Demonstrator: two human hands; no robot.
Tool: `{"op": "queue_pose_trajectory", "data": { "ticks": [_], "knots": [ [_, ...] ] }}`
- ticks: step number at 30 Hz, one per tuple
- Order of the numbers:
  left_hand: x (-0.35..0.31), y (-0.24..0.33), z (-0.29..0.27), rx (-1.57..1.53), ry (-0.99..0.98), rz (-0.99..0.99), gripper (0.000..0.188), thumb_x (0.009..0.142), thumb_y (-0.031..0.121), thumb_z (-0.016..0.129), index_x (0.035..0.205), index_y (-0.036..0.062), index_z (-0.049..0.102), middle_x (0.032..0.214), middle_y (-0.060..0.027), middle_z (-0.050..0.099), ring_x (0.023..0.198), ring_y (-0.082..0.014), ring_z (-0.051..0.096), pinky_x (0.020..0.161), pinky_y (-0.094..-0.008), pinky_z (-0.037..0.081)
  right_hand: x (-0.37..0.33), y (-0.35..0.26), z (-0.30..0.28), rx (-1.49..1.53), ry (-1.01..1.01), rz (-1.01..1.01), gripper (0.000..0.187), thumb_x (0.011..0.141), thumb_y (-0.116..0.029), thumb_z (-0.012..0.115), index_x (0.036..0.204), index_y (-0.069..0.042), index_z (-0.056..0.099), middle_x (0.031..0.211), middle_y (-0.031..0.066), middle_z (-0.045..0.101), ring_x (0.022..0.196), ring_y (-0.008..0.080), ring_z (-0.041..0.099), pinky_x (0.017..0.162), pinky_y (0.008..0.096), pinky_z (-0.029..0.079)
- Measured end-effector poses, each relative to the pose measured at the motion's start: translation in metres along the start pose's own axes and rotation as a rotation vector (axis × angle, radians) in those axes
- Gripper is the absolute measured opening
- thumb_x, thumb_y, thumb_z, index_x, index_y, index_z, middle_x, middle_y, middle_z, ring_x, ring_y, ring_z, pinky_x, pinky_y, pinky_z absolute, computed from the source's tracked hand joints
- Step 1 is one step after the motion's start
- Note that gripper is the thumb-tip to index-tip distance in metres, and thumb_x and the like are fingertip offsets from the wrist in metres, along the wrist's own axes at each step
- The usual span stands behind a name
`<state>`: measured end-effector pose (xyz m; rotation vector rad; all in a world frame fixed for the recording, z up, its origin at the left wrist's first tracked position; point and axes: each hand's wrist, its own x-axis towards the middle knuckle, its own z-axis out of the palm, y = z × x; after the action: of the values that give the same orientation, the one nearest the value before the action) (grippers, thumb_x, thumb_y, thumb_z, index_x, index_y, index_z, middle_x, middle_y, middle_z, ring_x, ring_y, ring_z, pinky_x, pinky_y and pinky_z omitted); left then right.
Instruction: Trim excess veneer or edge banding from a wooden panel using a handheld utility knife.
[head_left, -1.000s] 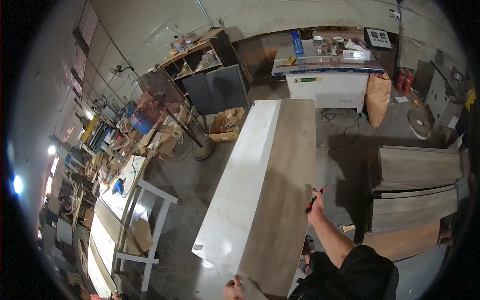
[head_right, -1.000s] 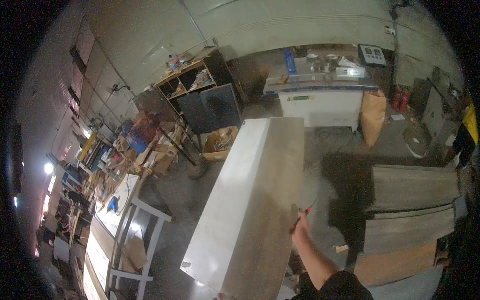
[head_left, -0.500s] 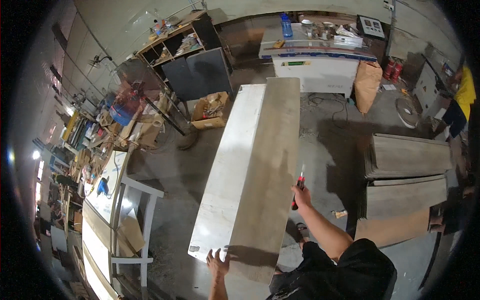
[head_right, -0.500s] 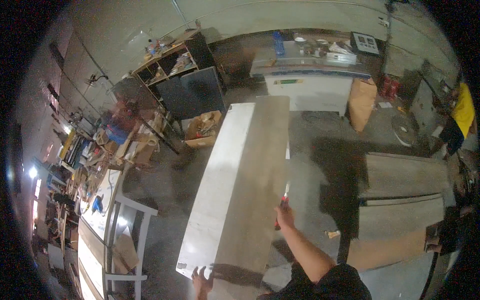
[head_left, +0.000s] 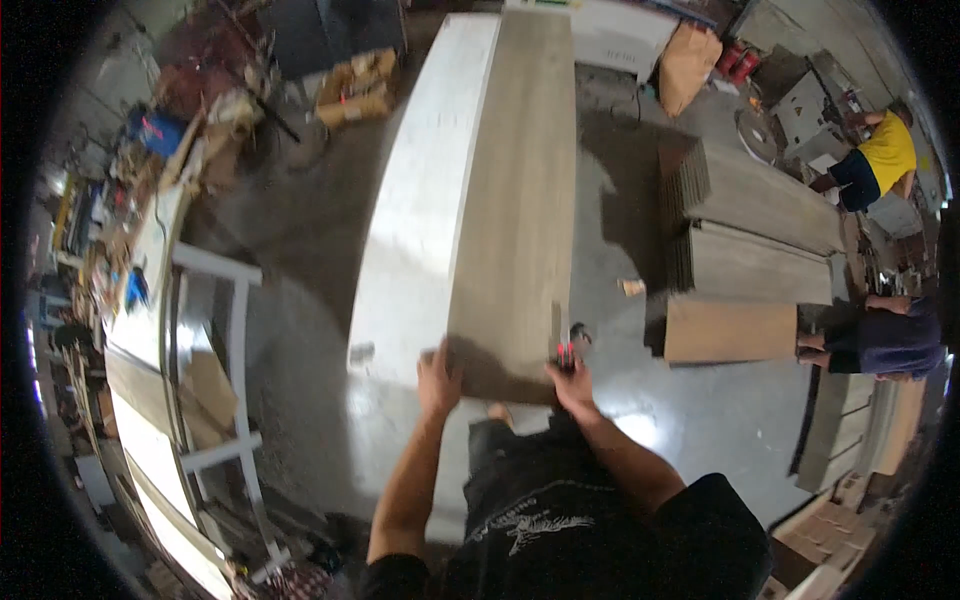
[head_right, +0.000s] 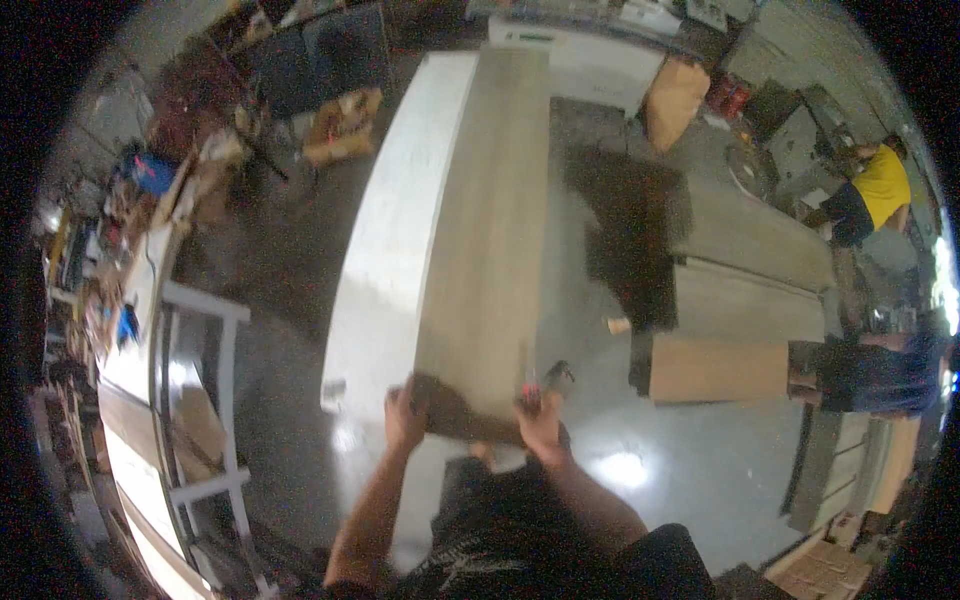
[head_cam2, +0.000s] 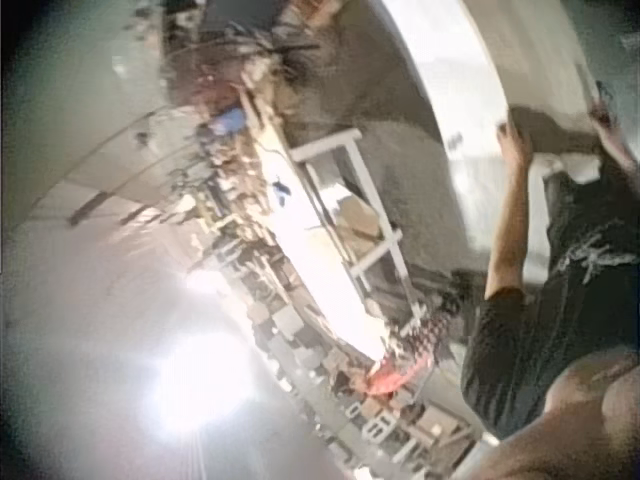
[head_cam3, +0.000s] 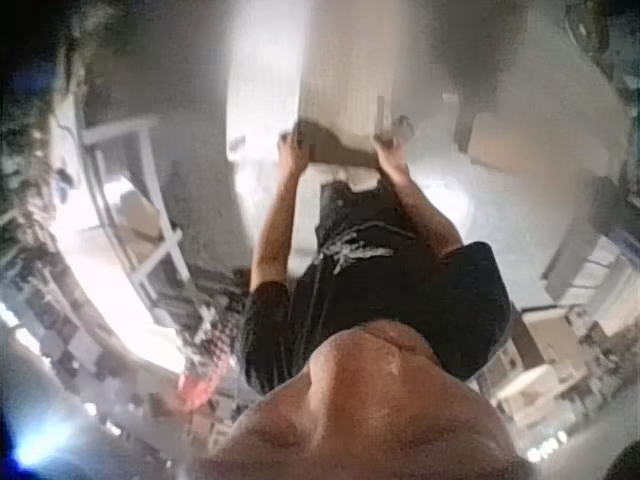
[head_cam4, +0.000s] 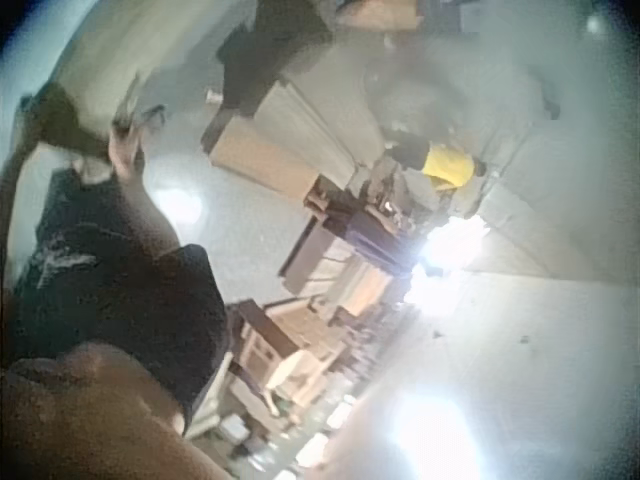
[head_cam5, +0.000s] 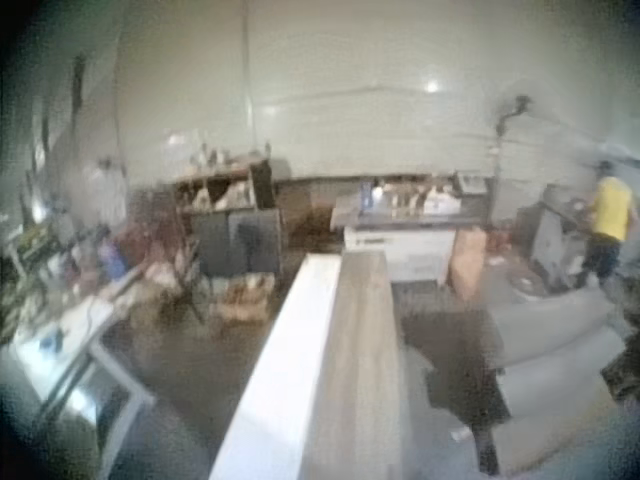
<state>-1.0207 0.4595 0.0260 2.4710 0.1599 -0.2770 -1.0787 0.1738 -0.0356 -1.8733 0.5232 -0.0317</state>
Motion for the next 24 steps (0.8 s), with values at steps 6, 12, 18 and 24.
{"op": "queue_pose_trajectory", "data": {
  "ticks": [6,12,18,24],
  "knots": [
    [-0.006,-0.019,-0.012,-0.001,-0.005,0.058,0.067,0.09,0.018,0.072,0.153,0.0183,0.048,0.131,-0.0172,0.054,0.119,-0.0388,0.053,0.102,-0.0469,0.048,-0.01,0.007,0.005,-0.226,-0.05,-0.008,0.04,0.088,-0.034,0.08,0.108,-0.002,0.069,0.089,0.0075,0.074,0.082,0.0176,0.067,0.081,0.0357,0.053],
    [-0.046,0.009,0.021,0.22,-0.073,0.484,0.068,0.092,0.025,0.07,0.154,0.0103,0.044,0.156,-0.0162,0.04,0.147,-0.041,0.033,0.12,-0.0609,0.025,-0.052,0.008,-0.045,0.184,0.088,0.146,0.038,0.091,-0.025,0.08,0.118,-0.002,0.066,0.084,0.0014,0.066,0.071,0.0111,0.063,0.059,0.0298,0.055],
    [-0.105,0.06,0.107,0.322,0.092,0.662,0.093,0.079,0.05,0.077,0.154,0.0073,0.043,0.166,-0.014,0.031,0.155,-0.0379,0.022,0.123,-0.0646,0.015,-0.12,-0.017,-0.112,0.161,0.012,0.601,0.067,0.1,-0.059,0.059,0.123,0.004,0.062,0.085,0.0056,0.059,0.071,0.0114,0.063,0.058,0.0266,0.049],
    [-0.094,0.046,0.116,0.312,0.069,0.706,0.075,0.087,0.051,0.07,0.151,0.0164,0.051,0.156,-0.0043,0.044,0.152,-0.0309,0.03,0.123,-0.0597,0.025,-0.159,-0.028,-0.125,0.086,-0.006,0.557,0.053,0.1,-0.048,0.066,0.124,-0.001,0.062,0.086,0.0053,0.064,0.064,0.011,0.062,0.054,0.0245,0.048]
  ]
}}
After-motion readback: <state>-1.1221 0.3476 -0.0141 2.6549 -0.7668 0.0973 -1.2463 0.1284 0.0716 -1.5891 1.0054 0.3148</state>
